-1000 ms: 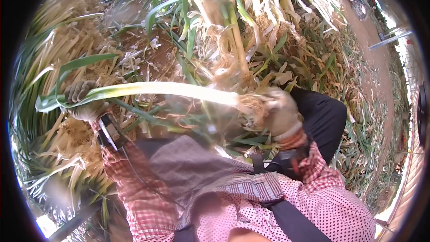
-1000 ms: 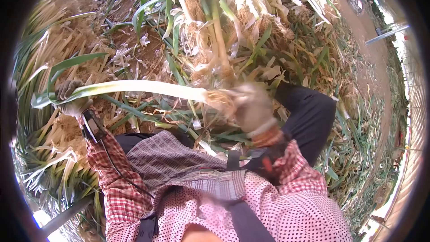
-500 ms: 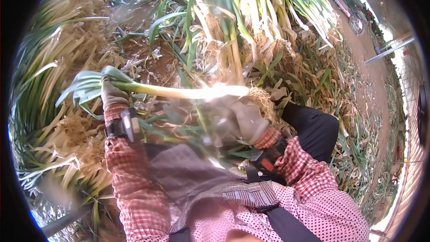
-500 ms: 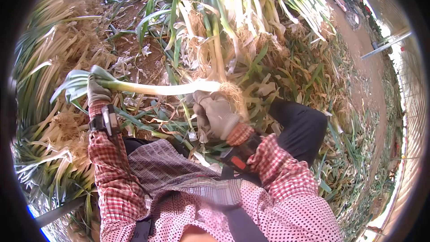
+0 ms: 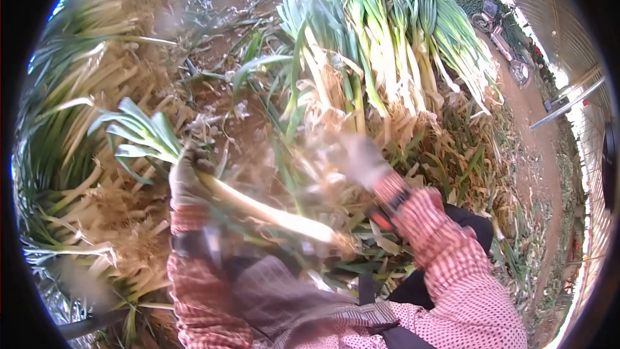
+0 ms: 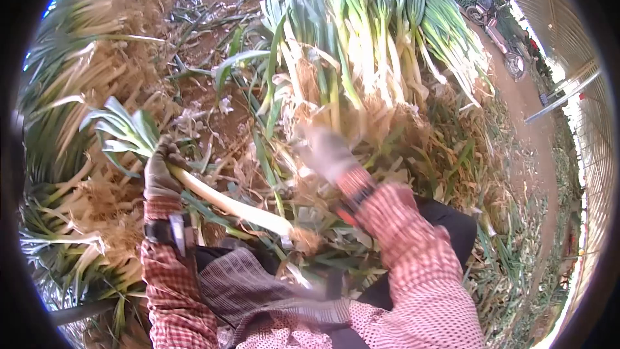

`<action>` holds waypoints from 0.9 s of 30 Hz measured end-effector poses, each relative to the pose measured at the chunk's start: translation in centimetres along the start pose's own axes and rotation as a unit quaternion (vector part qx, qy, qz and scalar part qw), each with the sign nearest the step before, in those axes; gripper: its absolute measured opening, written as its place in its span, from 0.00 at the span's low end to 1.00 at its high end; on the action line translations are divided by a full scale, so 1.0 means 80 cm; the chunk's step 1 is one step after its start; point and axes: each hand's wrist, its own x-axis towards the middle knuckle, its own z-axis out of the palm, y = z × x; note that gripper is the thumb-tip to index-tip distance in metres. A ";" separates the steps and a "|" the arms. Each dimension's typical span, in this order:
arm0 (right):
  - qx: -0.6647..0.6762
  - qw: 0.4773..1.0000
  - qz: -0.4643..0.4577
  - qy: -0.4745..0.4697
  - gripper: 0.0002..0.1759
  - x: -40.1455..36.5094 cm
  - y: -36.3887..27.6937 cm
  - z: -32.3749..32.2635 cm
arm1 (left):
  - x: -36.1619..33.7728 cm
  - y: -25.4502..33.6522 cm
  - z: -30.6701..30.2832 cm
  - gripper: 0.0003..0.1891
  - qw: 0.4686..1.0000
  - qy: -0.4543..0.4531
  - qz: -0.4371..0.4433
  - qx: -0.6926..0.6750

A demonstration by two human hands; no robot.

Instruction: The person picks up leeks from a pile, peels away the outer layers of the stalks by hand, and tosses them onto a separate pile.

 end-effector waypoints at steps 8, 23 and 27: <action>0.258 0.956 0.082 0.111 0.25 0.178 0.027 0.012 | -0.018 0.005 0.037 0.08 0.999 -0.026 -0.016 -0.014; 0.340 0.927 -0.139 0.081 0.12 -0.216 -0.051 -0.013 | -0.025 -0.119 0.034 0.19 0.967 -0.048 -0.194 0.156; 0.326 0.908 -0.193 0.177 0.11 -0.228 -0.051 0.022 | -0.032 -0.158 -0.004 0.18 0.974 -0.050 -0.038 0.219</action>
